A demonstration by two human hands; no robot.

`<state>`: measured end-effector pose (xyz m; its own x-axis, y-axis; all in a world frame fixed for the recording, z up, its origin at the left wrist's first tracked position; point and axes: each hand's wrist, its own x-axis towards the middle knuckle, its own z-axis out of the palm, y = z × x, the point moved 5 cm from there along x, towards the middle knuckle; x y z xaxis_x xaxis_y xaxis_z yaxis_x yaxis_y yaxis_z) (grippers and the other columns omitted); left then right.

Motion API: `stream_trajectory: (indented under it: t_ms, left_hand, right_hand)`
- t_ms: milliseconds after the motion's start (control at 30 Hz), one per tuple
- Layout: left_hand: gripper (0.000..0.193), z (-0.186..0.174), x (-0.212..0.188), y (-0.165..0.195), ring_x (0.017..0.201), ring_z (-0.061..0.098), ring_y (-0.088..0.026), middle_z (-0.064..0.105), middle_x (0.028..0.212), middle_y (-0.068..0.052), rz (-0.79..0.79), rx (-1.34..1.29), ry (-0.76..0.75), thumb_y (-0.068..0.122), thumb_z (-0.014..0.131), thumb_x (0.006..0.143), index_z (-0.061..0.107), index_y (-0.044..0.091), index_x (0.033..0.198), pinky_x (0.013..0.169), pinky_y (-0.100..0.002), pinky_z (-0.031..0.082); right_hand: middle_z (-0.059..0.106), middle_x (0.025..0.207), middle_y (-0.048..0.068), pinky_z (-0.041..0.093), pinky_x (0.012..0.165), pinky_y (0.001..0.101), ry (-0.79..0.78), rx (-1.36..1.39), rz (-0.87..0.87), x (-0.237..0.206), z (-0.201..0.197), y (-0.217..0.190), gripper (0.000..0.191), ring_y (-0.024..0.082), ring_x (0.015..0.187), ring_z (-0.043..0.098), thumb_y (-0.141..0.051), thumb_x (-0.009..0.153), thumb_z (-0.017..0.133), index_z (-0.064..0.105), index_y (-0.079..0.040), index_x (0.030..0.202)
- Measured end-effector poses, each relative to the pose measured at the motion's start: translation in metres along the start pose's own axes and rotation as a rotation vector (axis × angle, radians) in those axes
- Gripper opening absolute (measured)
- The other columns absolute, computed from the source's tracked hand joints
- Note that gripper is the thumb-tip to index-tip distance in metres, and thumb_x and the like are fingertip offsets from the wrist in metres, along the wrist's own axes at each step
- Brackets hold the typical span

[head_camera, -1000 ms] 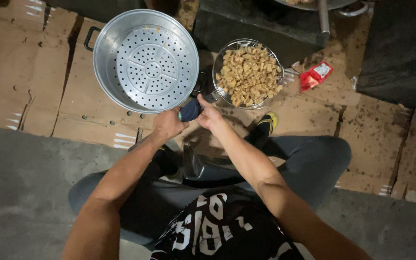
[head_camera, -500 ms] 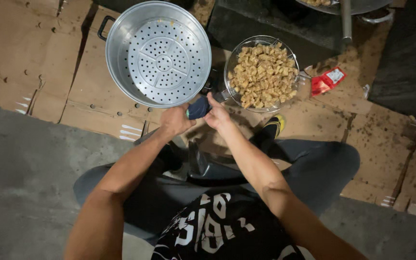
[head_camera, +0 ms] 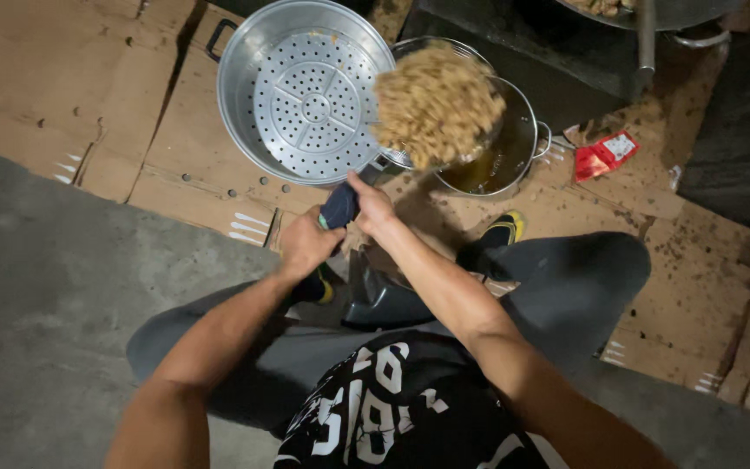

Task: The person repeatedly scoops fried food from a large pot using a metal strainer and transfers it into a perforated metal bowl. The person uses a cloth to handle the hot strainer and occasionally shakes it to drain oil.

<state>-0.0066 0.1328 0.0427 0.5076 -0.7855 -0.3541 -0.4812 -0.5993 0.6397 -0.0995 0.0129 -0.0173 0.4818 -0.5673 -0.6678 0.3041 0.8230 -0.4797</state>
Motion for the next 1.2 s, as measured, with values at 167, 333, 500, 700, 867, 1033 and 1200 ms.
stream_trajectory:
  t_ms: [167, 333, 500, 700, 867, 1033, 1200]
  left_hand:
    - [0.050, 0.023, 0.002, -0.038, 0.074, 0.075, -0.031, 0.080, 0.086, -0.017, -0.154, -0.455, -0.052, 0.031, 0.079, 0.070, 0.076, 0.001, 0.110, 0.068, -0.042, 0.059]
    - [0.044, 0.064, 0.023, -0.057, 0.053, 0.059, -0.021, 0.062, 0.066, -0.006, -0.506, -1.082, -0.460, 0.048, 0.069, 0.079, 0.068, 0.006, 0.091, 0.049, -0.034, 0.048]
    - [0.039, 0.068, 0.027, -0.030, 0.046, 0.052, -0.017, 0.054, 0.060, -0.001, -0.542, -1.393, -0.720, 0.051, 0.059, 0.080, 0.064, 0.012, 0.086, 0.041, -0.030, 0.039]
    - [0.042, 0.036, 0.017, 0.000, 0.056, 0.060, -0.027, 0.064, 0.071, -0.010, -0.388, -0.835, -0.580, 0.046, 0.069, 0.080, 0.067, 0.006, 0.093, 0.051, -0.040, 0.050]
    - [0.053, -0.022, -0.015, 0.048, 0.080, 0.076, -0.033, 0.077, 0.090, -0.021, 0.012, 0.148, -0.241, 0.043, 0.075, 0.073, 0.072, 0.005, 0.110, 0.079, -0.046, 0.059]
    - [0.065, -0.017, 0.001, 0.090, 0.092, 0.072, -0.042, 0.074, 0.097, -0.025, 0.242, 0.716, -0.236, 0.050, 0.079, 0.073, 0.067, 0.007, 0.120, 0.083, -0.052, 0.057]
    - [0.065, 0.034, 0.064, 0.085, 0.093, 0.075, -0.039, 0.078, 0.091, -0.020, 0.295, 0.789, -0.441, 0.058, 0.072, 0.080, 0.066, 0.008, 0.121, 0.084, -0.053, 0.058]
  right_hand:
    - [0.075, 0.100, 0.016, 0.057, 0.079, 0.0445, 0.071, -0.661, -0.302, -0.005, 0.032, -0.005, 0.038, 0.029, 0.087, 0.072, -0.027, 0.096, 0.067, 0.071, 0.007, 0.111]
    - [0.071, 0.103, 0.031, 0.056, 0.091, 0.0476, 0.183, -1.426, -0.426, 0.008, 0.066, -0.024, 0.046, 0.043, 0.102, 0.070, -0.037, 0.091, 0.064, 0.068, 0.007, 0.104]
    - [0.070, 0.102, 0.030, 0.055, 0.089, 0.0486, 0.141, -1.600, -0.270, 0.001, 0.080, -0.045, 0.045, 0.044, 0.100, 0.069, -0.039, 0.084, 0.063, 0.074, 0.003, 0.093]
    - [0.070, 0.076, 0.022, 0.047, 0.054, 0.0486, 0.013, -0.993, -0.062, -0.030, 0.033, -0.056, 0.052, 0.028, 0.061, 0.064, -0.042, 0.100, 0.060, 0.069, 0.008, 0.088]
    - [0.070, 0.079, 0.009, 0.058, 0.060, 0.0354, -0.326, -0.363, 0.119, -0.055, -0.013, -0.039, 0.038, 0.018, 0.064, 0.066, -0.034, 0.107, 0.061, 0.070, 0.001, 0.093]
    - [0.075, 0.076, 0.007, 0.049, 0.051, 0.0293, -0.478, -1.200, -0.007, -0.092, -0.081, -0.070, 0.042, 0.012, 0.054, 0.059, -0.037, 0.104, 0.050, 0.076, -0.006, 0.094]
    - [0.072, 0.079, 0.015, 0.056, 0.064, 0.0463, 0.016, -1.767, -0.218, -0.154, -0.140, -0.190, 0.042, 0.030, 0.069, 0.068, -0.040, 0.097, 0.059, 0.077, -0.002, 0.090]
